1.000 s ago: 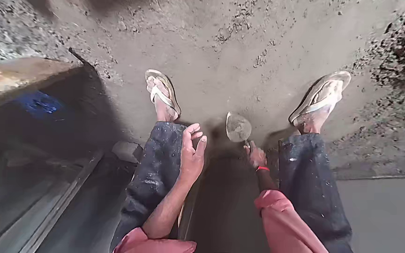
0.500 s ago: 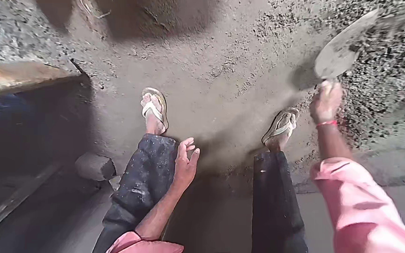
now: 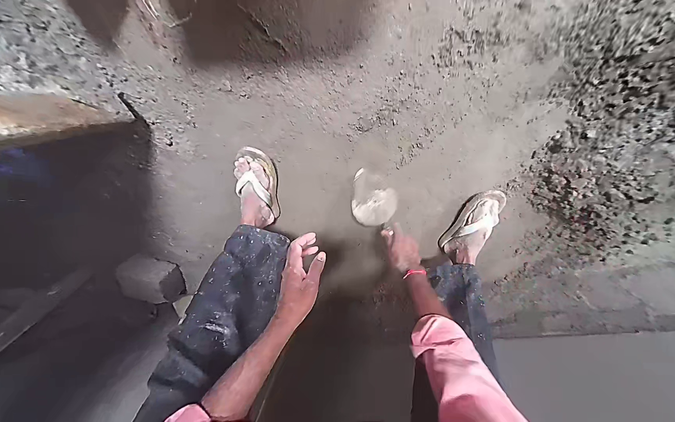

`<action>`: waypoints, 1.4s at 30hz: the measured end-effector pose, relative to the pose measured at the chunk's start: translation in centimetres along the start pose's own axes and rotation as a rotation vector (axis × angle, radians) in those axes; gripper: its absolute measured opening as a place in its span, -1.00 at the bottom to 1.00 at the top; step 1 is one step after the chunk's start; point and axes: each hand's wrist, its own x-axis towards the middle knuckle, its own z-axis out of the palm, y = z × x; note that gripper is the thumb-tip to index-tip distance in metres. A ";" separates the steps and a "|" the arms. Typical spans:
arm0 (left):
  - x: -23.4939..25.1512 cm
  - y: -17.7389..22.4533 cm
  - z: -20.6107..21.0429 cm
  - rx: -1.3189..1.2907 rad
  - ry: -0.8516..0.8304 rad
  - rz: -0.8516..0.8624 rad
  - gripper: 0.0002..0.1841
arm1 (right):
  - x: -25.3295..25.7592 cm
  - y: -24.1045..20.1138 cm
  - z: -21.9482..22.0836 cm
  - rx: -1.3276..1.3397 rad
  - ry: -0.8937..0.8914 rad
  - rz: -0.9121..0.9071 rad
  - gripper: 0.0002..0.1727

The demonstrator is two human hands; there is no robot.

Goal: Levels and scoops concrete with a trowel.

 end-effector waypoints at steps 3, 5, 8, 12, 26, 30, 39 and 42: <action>-0.2 0.1 -0.1 0.004 0.018 0.022 -0.43 | 4.9 4.0 -12.4 0.082 0.244 0.032 -0.32; 0.1 0.2 -0.1 0.005 0.032 0.034 -0.43 | 7.1 6.3 -21.9 0.160 0.352 0.032 -0.33; -0.1 0.1 -0.4 -0.018 0.054 0.044 -0.42 | 9.1 6.8 -30.2 0.513 0.566 0.094 -0.31; 0.0 0.8 -0.5 -0.078 0.043 0.066 -0.42 | 3.8 3.8 -23.0 0.406 0.489 0.018 -0.40; 1.4 -1.1 -3.5 -0.131 0.106 0.027 -0.43 | -1.5 -9.4 8.7 -0.139 -0.181 -0.059 -0.33; 1.9 -2.1 -4.0 -0.125 0.120 0.031 -0.43 | 4.7 -8.2 -5.1 0.082 0.184 -0.091 -0.38; 2.9 -1.4 -5.3 -0.147 0.107 0.041 -0.43 | 9.0 -1.9 -24.2 0.396 0.616 0.069 -0.30; 2.5 -1.5 -5.2 -0.106 0.103 0.049 -0.43 | 3.0 -1.6 -12.3 0.000 0.333 -0.022 -0.36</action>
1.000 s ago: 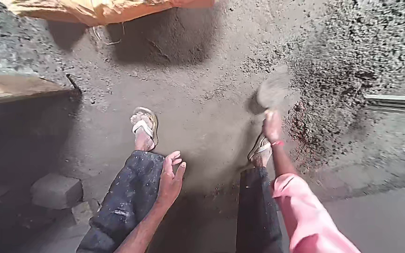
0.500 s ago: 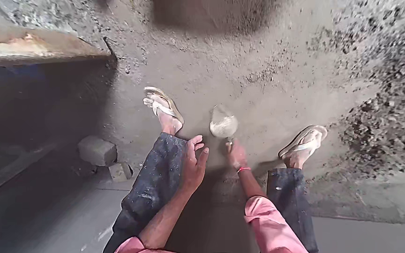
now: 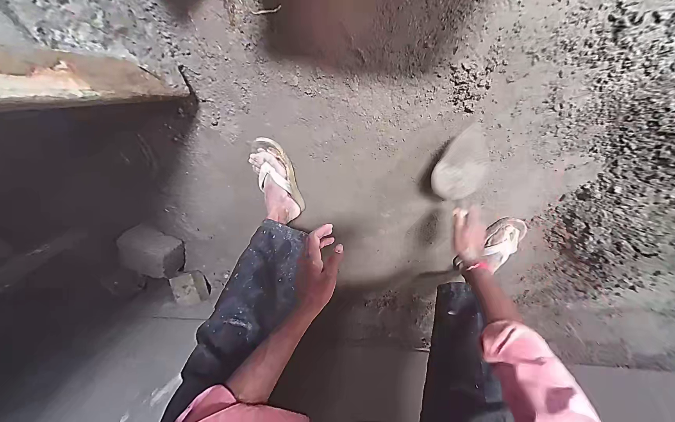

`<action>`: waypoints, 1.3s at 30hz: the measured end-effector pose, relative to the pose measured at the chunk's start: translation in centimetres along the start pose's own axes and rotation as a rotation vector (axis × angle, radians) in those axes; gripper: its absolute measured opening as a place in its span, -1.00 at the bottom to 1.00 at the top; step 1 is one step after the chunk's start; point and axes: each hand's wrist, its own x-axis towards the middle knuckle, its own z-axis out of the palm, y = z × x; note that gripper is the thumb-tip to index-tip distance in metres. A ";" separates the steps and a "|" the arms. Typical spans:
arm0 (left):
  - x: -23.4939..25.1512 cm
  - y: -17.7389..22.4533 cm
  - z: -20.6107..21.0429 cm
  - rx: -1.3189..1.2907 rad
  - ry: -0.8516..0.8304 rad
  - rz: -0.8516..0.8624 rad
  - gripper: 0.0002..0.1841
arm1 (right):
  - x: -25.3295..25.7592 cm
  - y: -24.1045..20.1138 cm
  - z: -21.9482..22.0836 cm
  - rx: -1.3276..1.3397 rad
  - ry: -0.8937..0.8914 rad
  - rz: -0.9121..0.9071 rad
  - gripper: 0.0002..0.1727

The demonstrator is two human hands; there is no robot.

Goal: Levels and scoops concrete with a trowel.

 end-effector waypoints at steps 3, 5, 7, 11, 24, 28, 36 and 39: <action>0.5 0.3 0.1 0.002 0.010 -0.007 -0.43 | -7.8 -1.8 9.4 -0.293 -0.351 -0.144 -0.31; 0.9 0.5 0.3 -0.015 0.018 -0.004 -0.42 | -9.6 -2.9 13.0 -0.346 -0.498 -0.153 -0.30; 0.6 0.5 0.4 0.010 0.007 -0.024 -0.43 | -8.7 -3.4 12.9 -0.251 -0.465 -0.088 -0.28; 0.5 0.2 1.2 0.088 -0.025 -0.034 -0.43 | 0.7 -1.8 3.8 -0.100 -0.177 -0.075 -0.39; 0.7 1.5 0.5 0.051 0.009 0.027 -0.43 | 0.1 -2.2 -0.1 -0.055 -0.062 -0.155 -0.33; 2.3 0.6 -0.9 -0.017 0.092 -0.035 -0.46 | -8.2 -8.5 14.4 -0.321 -0.395 -0.271 -0.34; 1.9 1.2 -1.8 -0.150 0.093 -0.037 -0.48 | -6.9 -11.2 15.4 -0.316 -0.442 -0.173 -0.34; 2.0 1.4 -2.1 -0.176 0.097 -0.019 -0.47 | -0.3 -10.3 8.0 -0.180 -0.261 -0.161 -0.40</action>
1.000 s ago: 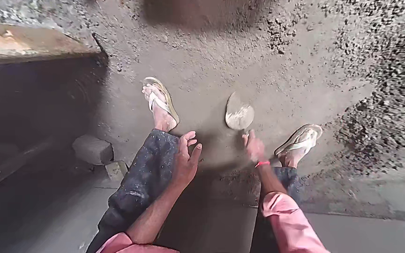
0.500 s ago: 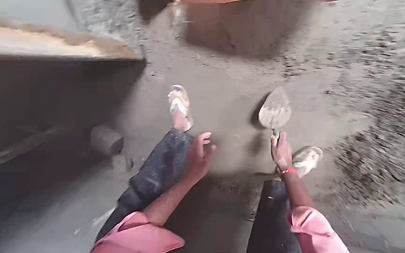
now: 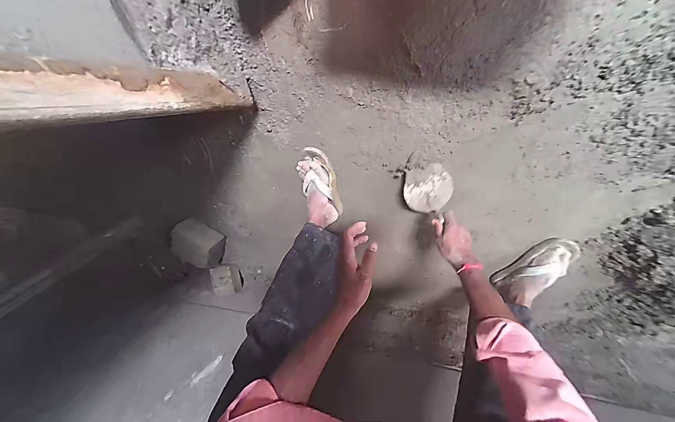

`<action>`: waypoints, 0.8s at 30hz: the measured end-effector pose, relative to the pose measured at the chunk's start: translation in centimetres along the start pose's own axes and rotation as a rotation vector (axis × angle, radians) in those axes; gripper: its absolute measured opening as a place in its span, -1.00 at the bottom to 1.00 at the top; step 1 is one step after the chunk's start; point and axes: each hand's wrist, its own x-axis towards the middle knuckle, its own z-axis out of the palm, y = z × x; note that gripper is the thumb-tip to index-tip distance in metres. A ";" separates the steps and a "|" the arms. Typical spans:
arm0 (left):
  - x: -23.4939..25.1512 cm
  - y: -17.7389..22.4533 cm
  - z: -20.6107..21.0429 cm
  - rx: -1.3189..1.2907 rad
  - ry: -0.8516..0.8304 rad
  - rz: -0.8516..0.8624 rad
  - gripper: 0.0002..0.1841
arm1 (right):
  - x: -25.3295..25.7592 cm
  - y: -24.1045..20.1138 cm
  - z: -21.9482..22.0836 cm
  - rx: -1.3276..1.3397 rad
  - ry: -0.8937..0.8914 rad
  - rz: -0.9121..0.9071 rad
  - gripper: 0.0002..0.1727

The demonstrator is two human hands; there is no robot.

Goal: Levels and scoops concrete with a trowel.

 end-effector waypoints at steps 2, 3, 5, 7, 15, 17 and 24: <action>0.0 0.1 0.0 -0.010 -0.005 0.008 -0.46 | 2.8 2.5 -6.6 0.133 0.145 -0.027 -0.44; -0.1 0.3 0.0 -0.011 0.000 0.015 -0.45 | 3.8 4.0 -9.5 0.198 0.207 -0.016 -0.43; 0.6 0.7 -0.3 -0.014 0.018 0.050 -0.44 | 7.8 5.8 -15.1 0.317 0.303 0.047 -0.37; 0.4 1.2 -0.7 -0.009 -0.018 0.060 -0.42 | 8.6 7.3 -18.4 0.531 0.386 0.130 -0.33; 0.6 1.5 0.2 0.015 -0.021 0.058 -0.40 | -0.2 -0.5 -8.4 0.121 0.105 0.079 -0.32; 0.7 1.6 0.4 0.032 -0.036 0.043 -0.39 | -0.5 -2.6 -3.7 -0.014 -0.028 -0.035 -0.32; 0.0 0.9 1.2 0.096 -0.081 0.026 -0.43 | 4.1 -0.1 -10.5 0.452 0.266 0.031 -0.36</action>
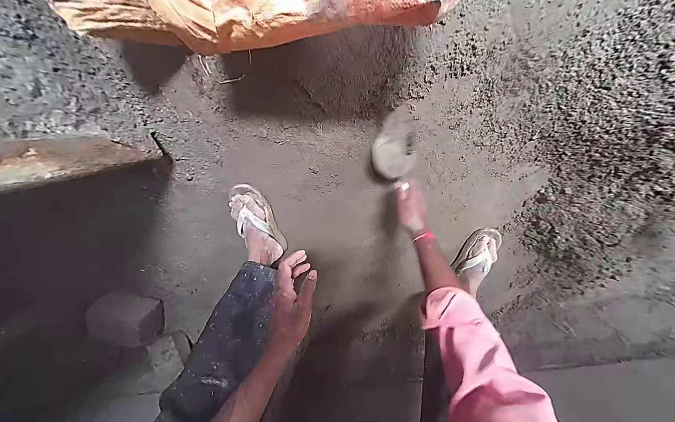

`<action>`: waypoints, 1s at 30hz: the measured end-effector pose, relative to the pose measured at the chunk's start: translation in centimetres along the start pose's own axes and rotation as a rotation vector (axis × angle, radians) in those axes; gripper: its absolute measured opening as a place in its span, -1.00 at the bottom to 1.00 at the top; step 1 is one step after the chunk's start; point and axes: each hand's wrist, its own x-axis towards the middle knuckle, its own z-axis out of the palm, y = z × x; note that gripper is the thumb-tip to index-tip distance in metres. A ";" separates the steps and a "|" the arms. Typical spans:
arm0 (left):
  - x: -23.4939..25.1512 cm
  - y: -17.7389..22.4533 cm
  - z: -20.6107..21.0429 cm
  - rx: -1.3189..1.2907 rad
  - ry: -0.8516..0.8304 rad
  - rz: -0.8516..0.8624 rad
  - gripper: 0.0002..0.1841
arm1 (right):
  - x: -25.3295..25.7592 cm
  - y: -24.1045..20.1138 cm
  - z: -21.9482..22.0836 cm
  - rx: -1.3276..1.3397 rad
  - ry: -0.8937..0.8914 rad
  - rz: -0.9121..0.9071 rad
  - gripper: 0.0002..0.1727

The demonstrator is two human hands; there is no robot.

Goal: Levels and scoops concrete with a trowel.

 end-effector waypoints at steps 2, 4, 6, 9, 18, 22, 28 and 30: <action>0.1 0.3 -0.1 0.003 0.006 -0.006 -0.44 | 4.5 2.5 -6.5 0.135 0.133 0.054 -0.33; 0.7 0.7 0.0 -0.009 0.018 0.004 -0.43 | 8.3 4.2 -12.5 0.229 0.150 0.152 -0.37; 0.3 1.1 -0.2 -0.015 0.004 0.003 -0.41 | 8.1 4.7 -17.1 0.325 0.152 0.294 -0.44; 0.8 1.2 -0.5 -0.012 0.015 0.012 -0.41 | 6.4 2.1 -20.5 0.701 0.306 0.256 -0.61; 0.2 0.8 -0.3 -0.025 -0.015 0.018 -0.42 | 2.4 -0.7 -14.2 1.314 0.449 -0.439 -0.18; 0.2 0.6 0.2 0.001 -0.004 0.020 -0.42 | 6.3 2.3 -10.7 1.506 0.012 0.142 -0.21; 0.0 0.3 0.7 0.024 -0.042 -0.003 -0.40 | 0.8 -2.2 -13.5 1.165 0.422 -0.568 -0.31; 0.0 0.3 0.5 0.023 -0.030 -0.003 -0.41 | 1.1 0.0 -10.8 1.111 0.387 -0.470 -0.32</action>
